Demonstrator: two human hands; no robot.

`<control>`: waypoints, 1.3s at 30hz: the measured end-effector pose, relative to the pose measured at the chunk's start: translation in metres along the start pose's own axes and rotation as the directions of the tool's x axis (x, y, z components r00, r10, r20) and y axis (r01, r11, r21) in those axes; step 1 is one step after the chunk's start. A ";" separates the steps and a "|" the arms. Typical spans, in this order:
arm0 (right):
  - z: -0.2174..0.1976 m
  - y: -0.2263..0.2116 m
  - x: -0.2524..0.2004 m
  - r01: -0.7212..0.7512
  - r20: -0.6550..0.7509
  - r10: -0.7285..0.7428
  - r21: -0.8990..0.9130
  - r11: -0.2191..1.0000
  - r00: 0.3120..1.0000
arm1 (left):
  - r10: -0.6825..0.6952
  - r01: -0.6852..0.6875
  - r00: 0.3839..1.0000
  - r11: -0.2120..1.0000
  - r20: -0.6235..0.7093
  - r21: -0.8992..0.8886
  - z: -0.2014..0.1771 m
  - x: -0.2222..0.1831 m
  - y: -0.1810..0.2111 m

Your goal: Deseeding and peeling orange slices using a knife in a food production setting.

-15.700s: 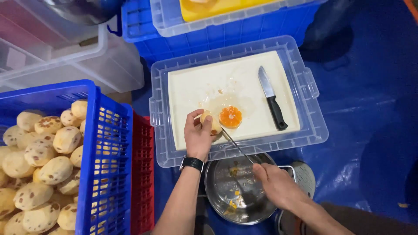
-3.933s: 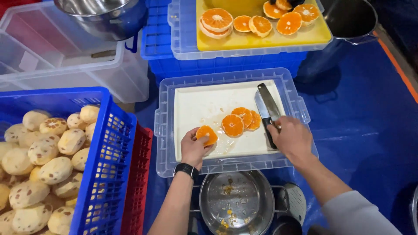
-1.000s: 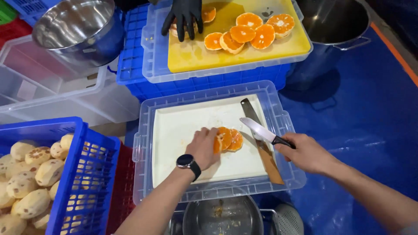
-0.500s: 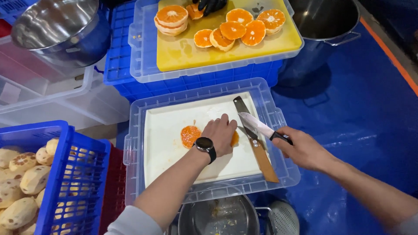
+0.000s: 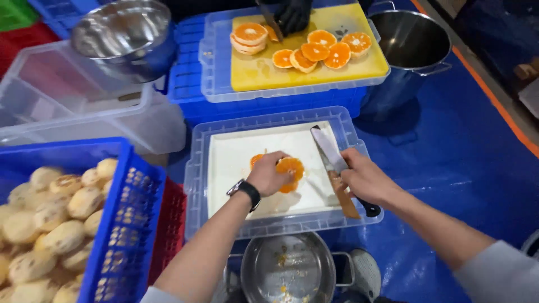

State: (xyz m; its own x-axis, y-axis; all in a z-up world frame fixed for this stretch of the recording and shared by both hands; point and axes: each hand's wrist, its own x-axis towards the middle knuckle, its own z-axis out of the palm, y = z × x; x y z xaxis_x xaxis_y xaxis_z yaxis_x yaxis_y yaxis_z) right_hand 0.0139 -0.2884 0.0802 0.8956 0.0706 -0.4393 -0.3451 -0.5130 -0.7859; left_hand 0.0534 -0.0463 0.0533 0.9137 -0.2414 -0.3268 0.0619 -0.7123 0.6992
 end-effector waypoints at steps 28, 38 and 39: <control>0.134 0.056 -0.139 0.108 0.150 -0.007 -0.682 0.723 0.989 | -0.236 0.254 0.967 0.890 0.094 -0.380 0.072 -0.171 -0.086; 0.138 0.080 -0.134 0.225 0.142 -0.184 -0.770 0.597 0.973 | -0.178 0.199 0.979 0.932 0.097 -0.304 0.083 -0.157 -0.096; 0.139 0.084 -0.133 0.262 0.164 -0.220 -0.783 0.565 0.962 | -0.163 0.180 0.983 0.939 0.084 -0.294 0.083 -0.159 -0.095</control>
State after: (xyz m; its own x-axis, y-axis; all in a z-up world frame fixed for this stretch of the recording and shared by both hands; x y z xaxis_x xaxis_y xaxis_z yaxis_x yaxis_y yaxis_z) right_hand -0.1730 -0.2221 0.0127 0.8912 0.3205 -0.3211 0.2596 -0.9407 -0.2184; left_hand -0.1308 0.0045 -0.0140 0.8546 -0.1768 -0.4883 0.3409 -0.5184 0.7843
